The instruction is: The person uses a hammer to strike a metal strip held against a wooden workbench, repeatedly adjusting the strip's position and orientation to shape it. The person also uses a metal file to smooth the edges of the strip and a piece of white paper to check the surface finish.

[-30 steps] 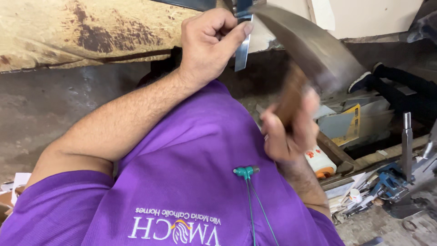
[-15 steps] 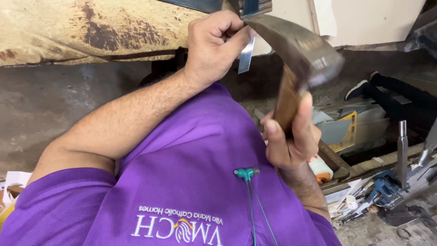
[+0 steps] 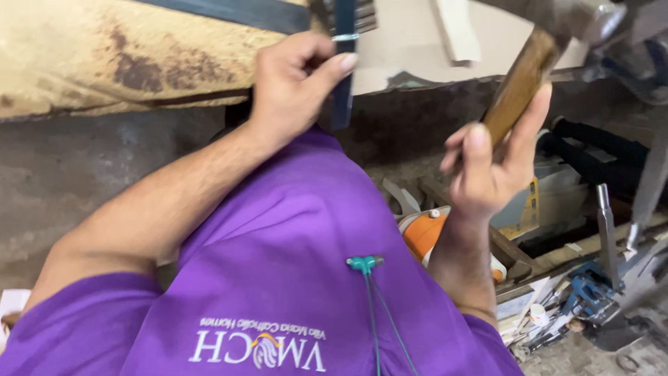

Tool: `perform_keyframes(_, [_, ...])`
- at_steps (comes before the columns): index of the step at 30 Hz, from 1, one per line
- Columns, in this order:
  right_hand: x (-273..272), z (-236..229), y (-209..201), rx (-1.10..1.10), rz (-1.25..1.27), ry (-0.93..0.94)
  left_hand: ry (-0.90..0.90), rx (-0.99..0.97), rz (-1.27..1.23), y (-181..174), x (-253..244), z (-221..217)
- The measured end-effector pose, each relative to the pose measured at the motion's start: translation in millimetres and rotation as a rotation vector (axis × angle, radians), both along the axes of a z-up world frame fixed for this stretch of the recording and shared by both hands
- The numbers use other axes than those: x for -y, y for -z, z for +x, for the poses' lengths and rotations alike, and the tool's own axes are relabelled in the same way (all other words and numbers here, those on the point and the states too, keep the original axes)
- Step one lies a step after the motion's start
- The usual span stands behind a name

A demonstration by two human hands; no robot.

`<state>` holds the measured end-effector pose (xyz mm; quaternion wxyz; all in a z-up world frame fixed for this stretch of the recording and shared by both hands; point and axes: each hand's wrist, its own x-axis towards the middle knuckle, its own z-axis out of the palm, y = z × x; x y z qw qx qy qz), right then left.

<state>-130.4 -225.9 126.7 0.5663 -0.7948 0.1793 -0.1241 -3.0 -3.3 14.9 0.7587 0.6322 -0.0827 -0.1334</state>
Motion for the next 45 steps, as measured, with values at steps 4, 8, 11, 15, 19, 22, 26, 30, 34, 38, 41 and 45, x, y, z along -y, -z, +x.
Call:
perform_keyframes(4, [88.7,12.6,42.1,-0.028,-0.589,-0.117,0.104,-0.171,-0.165,-11.2,-27.8,-0.7])
perform_keyframes(8, [156.3,24.6,74.2,-0.148,-1.180,-0.178,0.006,-0.058,-0.112,-17.9,-56.9,9.5])
perform_keyframes(11, [174.6,39.4,86.8,-0.304,-1.279,-0.182,-0.109,-0.005,-0.099,-24.2,-67.6,12.0])
perform_keyframes(15, [153.8,65.0,76.6,-0.088,-1.372,-0.226,-0.216,0.028,-0.200,-26.8,-60.7,10.5])
perform_keyframes(19, [95.9,102.4,77.6,-0.122,-1.006,-0.343,-0.202,-0.078,-0.488,-16.2,-45.2,1.0])
perform_keyframes(22, [69.0,135.9,67.6,-0.389,-0.883,-0.295,-0.229,-0.136,-0.573,-9.2,-34.9,-2.0])
perform_keyframes(26, [55.8,128.9,31.8,-0.561,-0.491,-0.289,-0.301,-0.105,-0.611,-6.3,-22.5,-7.5])
perform_keyframes(30, [36.7,97.1,20.4,-0.202,0.045,-0.456,-0.275,-0.123,-0.612,-15.6,-13.2,-4.2])
perform_keyframes(34, [-6.3,86.9,31.5,0.097,0.251,-0.542,-0.210,-0.144,-0.730,-31.1,4.3,-5.1])
perform_keyframes(38, [-27.6,95.7,27.9,0.136,0.155,-0.566,-0.133,-0.126,-0.772,-44.1,12.4,-6.0])
perform_keyframes(41, [-32.2,94.3,24.5,0.076,0.145,-0.597,-0.132,-0.149,-0.791,-46.8,14.9,-2.0])
perform_keyframes(45, [-34.5,82.9,23.2,0.032,0.126,-0.634,-0.154,-0.104,-0.707,-48.2,18.3,-3.8])
